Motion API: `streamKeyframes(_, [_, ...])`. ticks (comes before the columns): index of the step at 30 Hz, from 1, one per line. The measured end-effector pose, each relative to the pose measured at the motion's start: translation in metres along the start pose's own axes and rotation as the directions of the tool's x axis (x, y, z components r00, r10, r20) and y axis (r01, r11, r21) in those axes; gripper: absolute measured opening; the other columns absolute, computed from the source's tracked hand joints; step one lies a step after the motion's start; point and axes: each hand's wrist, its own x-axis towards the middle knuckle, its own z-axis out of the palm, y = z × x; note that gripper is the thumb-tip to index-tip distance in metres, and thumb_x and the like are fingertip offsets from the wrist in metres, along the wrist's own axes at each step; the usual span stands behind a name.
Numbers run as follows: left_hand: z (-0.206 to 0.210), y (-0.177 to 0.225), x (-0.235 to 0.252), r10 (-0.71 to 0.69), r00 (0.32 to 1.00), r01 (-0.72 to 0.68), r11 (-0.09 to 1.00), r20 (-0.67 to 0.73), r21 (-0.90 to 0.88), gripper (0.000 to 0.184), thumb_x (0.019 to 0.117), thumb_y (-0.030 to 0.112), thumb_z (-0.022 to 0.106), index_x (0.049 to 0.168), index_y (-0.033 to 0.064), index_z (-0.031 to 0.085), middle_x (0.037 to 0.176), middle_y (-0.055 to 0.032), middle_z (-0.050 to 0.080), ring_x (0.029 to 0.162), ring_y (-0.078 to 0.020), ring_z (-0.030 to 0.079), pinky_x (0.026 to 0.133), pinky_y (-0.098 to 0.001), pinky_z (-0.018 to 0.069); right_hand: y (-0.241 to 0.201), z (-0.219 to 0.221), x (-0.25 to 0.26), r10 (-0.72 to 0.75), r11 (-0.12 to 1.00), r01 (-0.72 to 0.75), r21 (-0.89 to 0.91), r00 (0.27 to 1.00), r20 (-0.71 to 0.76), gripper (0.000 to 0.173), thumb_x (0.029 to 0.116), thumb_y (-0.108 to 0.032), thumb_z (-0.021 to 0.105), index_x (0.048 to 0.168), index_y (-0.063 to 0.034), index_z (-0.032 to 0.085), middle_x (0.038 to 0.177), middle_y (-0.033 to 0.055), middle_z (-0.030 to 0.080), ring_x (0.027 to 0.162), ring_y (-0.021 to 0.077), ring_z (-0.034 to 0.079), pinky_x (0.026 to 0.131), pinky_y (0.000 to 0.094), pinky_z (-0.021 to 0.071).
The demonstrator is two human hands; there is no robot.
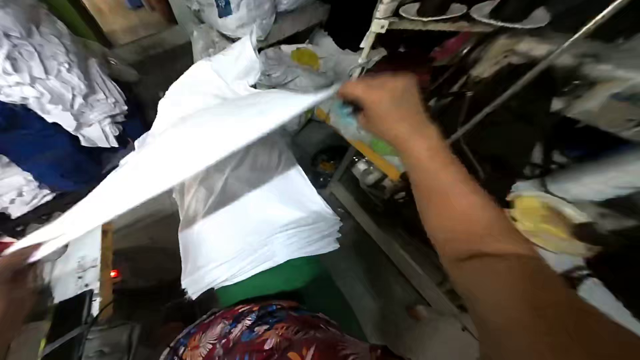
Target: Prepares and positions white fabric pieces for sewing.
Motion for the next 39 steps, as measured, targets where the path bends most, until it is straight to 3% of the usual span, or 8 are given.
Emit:
streamKeyframes(6, [0.139,0.013,-0.029,-0.285,0.943,0.226,0.929,0.174,0.295,0.034,0.1071,0.021,0.048,0.136,0.0127,0.064,0.127,-0.0337,0.063,0.109,-0.0594,0.062,0.082,-0.0786,0.0458,0.004,0.123,-0.136,0.144,0.983,-0.182,0.022,0.843,0.517,0.034,0.0882,-0.001,0.073,0.119,-0.0151,0.073,0.111,0.018,0.073,0.1,0.0445,0.07,0.082,0.0688,0.0536])
streamKeyframes(13, [0.23,0.002,-0.092,-0.347,0.679,0.103,0.918,0.647,0.384,0.046,0.1042,0.03,0.056,0.148,0.0186,0.054,0.136,-0.0275,0.061,0.122,-0.0516,0.06,0.092,-0.0731,0.0479,-0.022,0.166,-0.161,-0.034,0.987,-0.143,0.077,0.282,0.959,0.03,0.1015,-0.027,0.064,0.115,-0.0029,0.075,0.118,0.0249,0.07,0.119,0.0452,0.062,0.104,0.0665,0.0434])
streamKeyframes(18, [0.2,0.006,-0.124,-0.132,0.849,0.082,0.99,0.512,0.118,0.042,0.1032,0.026,0.06,0.143,0.0162,0.061,0.132,-0.0246,0.065,0.119,-0.0493,0.062,0.094,-0.0709,0.0479,-0.122,0.139,-0.073,-0.222,0.946,-0.087,0.314,0.532,0.817,0.029,0.1023,-0.03,0.062,0.11,-0.0059,0.076,0.106,0.0173,0.074,0.106,0.0356,0.069,0.097,0.0609,0.0498])
streamKeyframes(22, [0.157,-0.001,-0.211,-0.053,0.957,0.11,0.976,0.286,-0.189,0.036,0.0956,0.015,0.07,0.131,0.0106,0.07,0.12,-0.0212,0.071,0.109,-0.0449,0.069,0.09,-0.0676,0.0537,-0.261,0.149,-0.032,-0.594,0.644,0.062,0.762,0.669,0.447,0.02,0.1005,-0.023,0.065,0.108,-0.0089,0.078,0.099,0.0072,0.075,0.091,0.0174,0.071,0.086,0.0418,0.0579])
streamKeyframes(27, [0.114,-0.024,-0.377,-0.541,0.83,0.556,0.783,0.137,-0.277,0.036,0.0992,0.02,0.064,0.135,0.0138,0.068,0.119,-0.0151,0.072,0.108,-0.0357,0.07,0.093,-0.0597,0.055,-0.458,0.142,-0.057,-0.98,0.147,0.243,0.959,0.166,0.108,0.024,0.1008,-0.021,0.06,0.114,-0.0098,0.077,0.109,0.0097,0.075,0.099,0.0201,0.072,0.093,0.0432,0.0575])
streamKeyframes(31, [0.114,-0.034,-0.507,-0.878,0.442,0.834,0.478,-0.183,-0.277,0.034,0.0946,0.028,0.069,0.118,0.0035,0.072,0.103,-0.0173,0.072,0.096,-0.0369,0.07,0.085,-0.0583,0.0565,-0.572,0.11,-0.107,-0.977,-0.07,0.278,0.958,-0.212,-0.01,0.024,0.1015,-0.021,0.061,0.116,-0.0101,0.076,0.112,0.01,0.075,0.105,0.0235,0.071,0.097,0.0483,0.0543])
streamKeyframes(33, [0.134,-0.037,-0.538,-0.918,0.33,0.887,0.381,-0.221,-0.26,0.029,0.0903,0.027,0.075,0.101,0.0004,0.074,0.097,-0.0201,0.072,0.095,-0.0417,0.069,0.084,-0.0635,0.054,-0.613,0.09,-0.138,-0.951,-0.18,0.274,0.945,-0.293,-0.096,0.024,0.1021,-0.025,0.059,0.113,-0.0116,0.077,0.109,0.0073,0.075,0.103,0.0201,0.071,0.095,0.0452,0.0553])
streamKeyframes(39, [0.159,-0.043,-0.566,-0.864,0.383,0.792,0.49,-0.328,-0.364,0.022,0.0929,0.026,0.065,0.082,0.008,0.073,0.082,-0.0056,0.07,0.083,-0.0252,0.068,0.077,-0.0488,0.0553,-0.692,0.037,-0.231,-0.964,-0.136,0.253,0.958,-0.256,-0.069,0.027,0.1008,-0.027,0.058,0.11,-0.0089,0.076,0.107,0.0101,0.074,0.103,0.0229,0.069,0.094,0.0462,0.0538])
